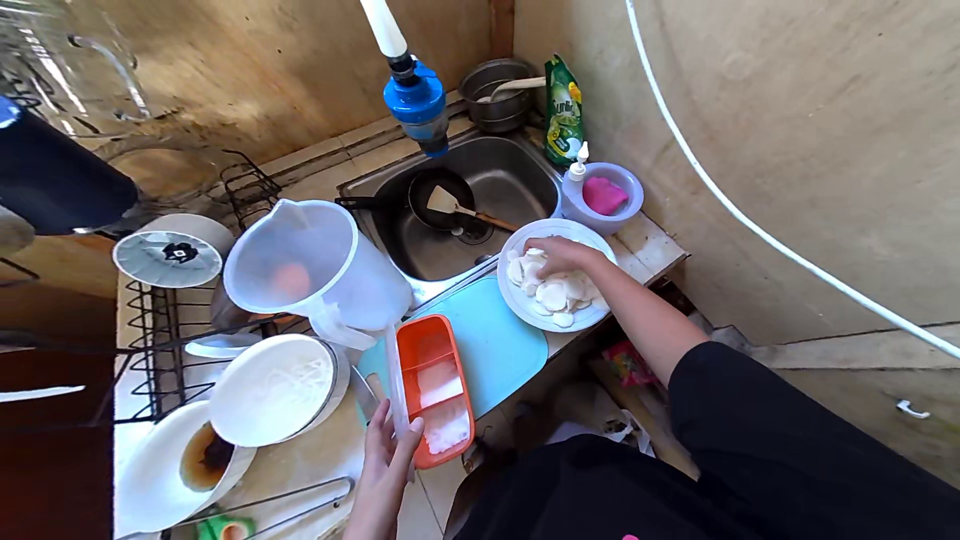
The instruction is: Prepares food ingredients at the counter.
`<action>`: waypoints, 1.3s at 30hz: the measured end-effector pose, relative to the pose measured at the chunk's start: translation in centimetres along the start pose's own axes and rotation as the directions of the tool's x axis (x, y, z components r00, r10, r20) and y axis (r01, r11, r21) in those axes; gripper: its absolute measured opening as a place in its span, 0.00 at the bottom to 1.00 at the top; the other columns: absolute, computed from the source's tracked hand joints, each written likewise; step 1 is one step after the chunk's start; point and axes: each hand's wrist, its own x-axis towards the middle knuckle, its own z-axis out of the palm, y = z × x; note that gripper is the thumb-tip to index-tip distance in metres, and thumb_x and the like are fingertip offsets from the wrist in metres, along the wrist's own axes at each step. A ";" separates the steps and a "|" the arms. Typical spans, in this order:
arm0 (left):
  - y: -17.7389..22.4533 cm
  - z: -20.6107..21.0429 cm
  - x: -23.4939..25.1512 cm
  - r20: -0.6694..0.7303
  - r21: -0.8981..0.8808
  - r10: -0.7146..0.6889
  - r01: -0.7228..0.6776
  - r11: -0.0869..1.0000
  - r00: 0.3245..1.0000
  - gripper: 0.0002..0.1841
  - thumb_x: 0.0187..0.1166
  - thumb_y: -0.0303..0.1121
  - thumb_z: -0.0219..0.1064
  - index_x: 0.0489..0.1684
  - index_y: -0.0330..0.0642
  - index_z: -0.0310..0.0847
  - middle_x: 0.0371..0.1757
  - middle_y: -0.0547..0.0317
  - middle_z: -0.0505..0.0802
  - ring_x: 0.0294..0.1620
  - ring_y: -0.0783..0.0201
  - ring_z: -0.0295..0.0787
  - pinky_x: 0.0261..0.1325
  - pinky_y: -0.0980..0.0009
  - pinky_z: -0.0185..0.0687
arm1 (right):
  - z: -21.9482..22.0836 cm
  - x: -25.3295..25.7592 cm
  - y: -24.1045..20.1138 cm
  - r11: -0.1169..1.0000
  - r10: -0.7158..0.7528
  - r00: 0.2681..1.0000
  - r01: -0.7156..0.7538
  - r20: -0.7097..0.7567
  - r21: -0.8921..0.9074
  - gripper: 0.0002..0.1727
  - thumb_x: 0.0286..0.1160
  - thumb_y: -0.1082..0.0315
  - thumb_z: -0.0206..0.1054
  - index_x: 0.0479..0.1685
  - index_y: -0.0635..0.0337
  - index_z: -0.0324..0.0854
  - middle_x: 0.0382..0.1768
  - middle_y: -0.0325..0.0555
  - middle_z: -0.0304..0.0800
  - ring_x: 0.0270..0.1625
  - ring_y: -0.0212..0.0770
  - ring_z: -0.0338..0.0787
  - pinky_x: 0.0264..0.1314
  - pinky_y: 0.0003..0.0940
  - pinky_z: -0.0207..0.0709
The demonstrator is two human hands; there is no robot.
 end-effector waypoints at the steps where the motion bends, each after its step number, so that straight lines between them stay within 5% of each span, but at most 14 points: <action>1: 0.0 0.0 0.0 0.002 0.001 0.000 0.000 1.000 1.000 0.46 0.76 0.47 0.62 0.95 0.45 0.40 0.85 0.38 0.68 0.77 0.50 0.76 0.67 0.52 0.81 | -0.4 0.0 0.3 0.999 -0.018 1.000 0.018 -0.009 0.042 0.33 0.62 0.72 0.82 0.73 0.59 0.79 0.64 0.68 0.86 0.68 0.69 0.85 0.71 0.73 0.73; 4: 0.0 0.0 0.0 0.002 0.003 0.000 0.000 1.000 1.000 0.47 0.76 0.48 0.62 0.95 0.45 0.40 0.85 0.38 0.68 0.77 0.50 0.76 0.67 0.51 0.81 | -2.7 -1.6 -1.1 0.995 -0.010 1.000 0.011 -0.010 0.094 0.32 0.65 0.77 0.79 0.73 0.64 0.78 0.68 0.69 0.83 0.72 0.68 0.82 0.75 0.69 0.70; 9: 0.1 0.1 0.0 -0.010 -0.002 -0.002 0.002 1.000 1.000 0.46 0.76 0.48 0.62 0.95 0.45 0.41 0.85 0.39 0.68 0.77 0.50 0.76 0.67 0.52 0.81 | -3.8 -3.8 -2.9 0.980 0.052 0.992 -0.072 -0.113 -0.183 0.25 0.72 0.77 0.71 0.72 0.56 0.81 0.63 0.69 0.85 0.68 0.70 0.84 0.69 0.70 0.74; 13: 0.1 0.1 0.0 -0.018 -0.012 -0.002 0.002 1.000 1.000 0.46 0.76 0.47 0.62 0.95 0.46 0.41 0.85 0.39 0.68 0.76 0.51 0.76 0.65 0.53 0.82 | -1.5 -5.3 -4.5 0.956 0.128 0.981 -0.162 -0.146 -0.246 0.27 0.72 0.77 0.71 0.73 0.54 0.81 0.75 0.73 0.73 0.74 0.75 0.76 0.67 0.69 0.76; 16: 0.1 0.1 0.0 -0.012 0.001 -0.001 0.001 1.000 1.000 0.46 0.76 0.48 0.62 0.95 0.45 0.41 0.85 0.39 0.69 0.76 0.51 0.77 0.65 0.52 0.82 | -0.4 -6.4 -4.6 0.980 0.118 0.991 -0.127 -0.068 -0.153 0.32 0.69 0.66 0.79 0.78 0.52 0.78 0.77 0.67 0.73 0.75 0.73 0.75 0.71 0.71 0.72; 19: 0.1 0.1 -0.1 -0.014 0.020 0.002 -0.002 1.000 1.000 0.46 0.75 0.49 0.62 0.95 0.45 0.42 0.85 0.38 0.69 0.77 0.48 0.75 0.66 0.47 0.80 | -0.3 -6.0 -4.9 0.988 0.052 0.993 -0.067 -0.104 -0.142 0.29 0.74 0.57 0.77 0.75 0.52 0.81 0.76 0.62 0.78 0.76 0.68 0.76 0.74 0.71 0.69; 24: 0.2 0.3 -0.2 -0.022 0.009 0.001 0.000 1.000 1.000 0.45 0.76 0.47 0.62 0.95 0.45 0.41 0.84 0.39 0.69 0.76 0.49 0.75 0.65 0.48 0.80 | 2.2 -1.9 -5.4 0.977 -0.090 0.988 0.063 -0.125 -0.205 0.29 0.67 0.68 0.78 0.73 0.53 0.81 0.79 0.60 0.75 0.77 0.67 0.76 0.73 0.68 0.72; 29: -0.2 0.0 0.0 0.005 0.031 0.020 -0.020 0.999 1.000 0.45 0.79 0.47 0.59 0.95 0.43 0.37 0.84 0.37 0.69 0.73 0.54 0.78 0.63 0.57 0.82 | 2.4 -0.8 -5.6 0.962 -0.046 0.999 0.037 -0.028 -0.269 0.33 0.64 0.67 0.82 0.73 0.59 0.78 0.69 0.63 0.83 0.74 0.67 0.78 0.76 0.66 0.67; 33: -0.2 0.0 0.0 0.003 0.026 0.026 -0.026 0.999 1.000 0.45 0.78 0.47 0.60 0.95 0.43 0.39 0.84 0.38 0.70 0.74 0.53 0.77 0.63 0.56 0.81 | 1.4 -0.6 -4.8 0.943 -0.079 0.996 0.089 0.046 -0.319 0.14 0.79 0.70 0.71 0.59 0.68 0.87 0.65 0.67 0.84 0.72 0.68 0.79 0.76 0.65 0.69; 36: -0.3 0.0 0.0 -0.007 0.003 0.024 -0.024 1.000 1.000 0.45 0.78 0.47 0.61 0.95 0.44 0.40 0.84 0.38 0.69 0.74 0.52 0.77 0.64 0.54 0.81 | -0.1 -1.4 -3.5 0.956 -0.132 0.991 0.120 -0.027 -0.268 0.10 0.82 0.77 0.63 0.53 0.71 0.88 0.58 0.67 0.88 0.66 0.66 0.86 0.73 0.62 0.75; 39: -0.4 -0.2 0.2 -0.001 0.000 0.018 -0.018 1.000 1.000 0.46 0.77 0.48 0.61 0.95 0.44 0.40 0.85 0.38 0.69 0.75 0.51 0.77 0.66 0.53 0.81 | -2.0 -4.3 -2.3 0.967 -0.133 0.981 0.098 -0.139 -0.236 0.13 0.86 0.72 0.61 0.54 0.66 0.91 0.50 0.64 0.94 0.61 0.64 0.91 0.71 0.63 0.77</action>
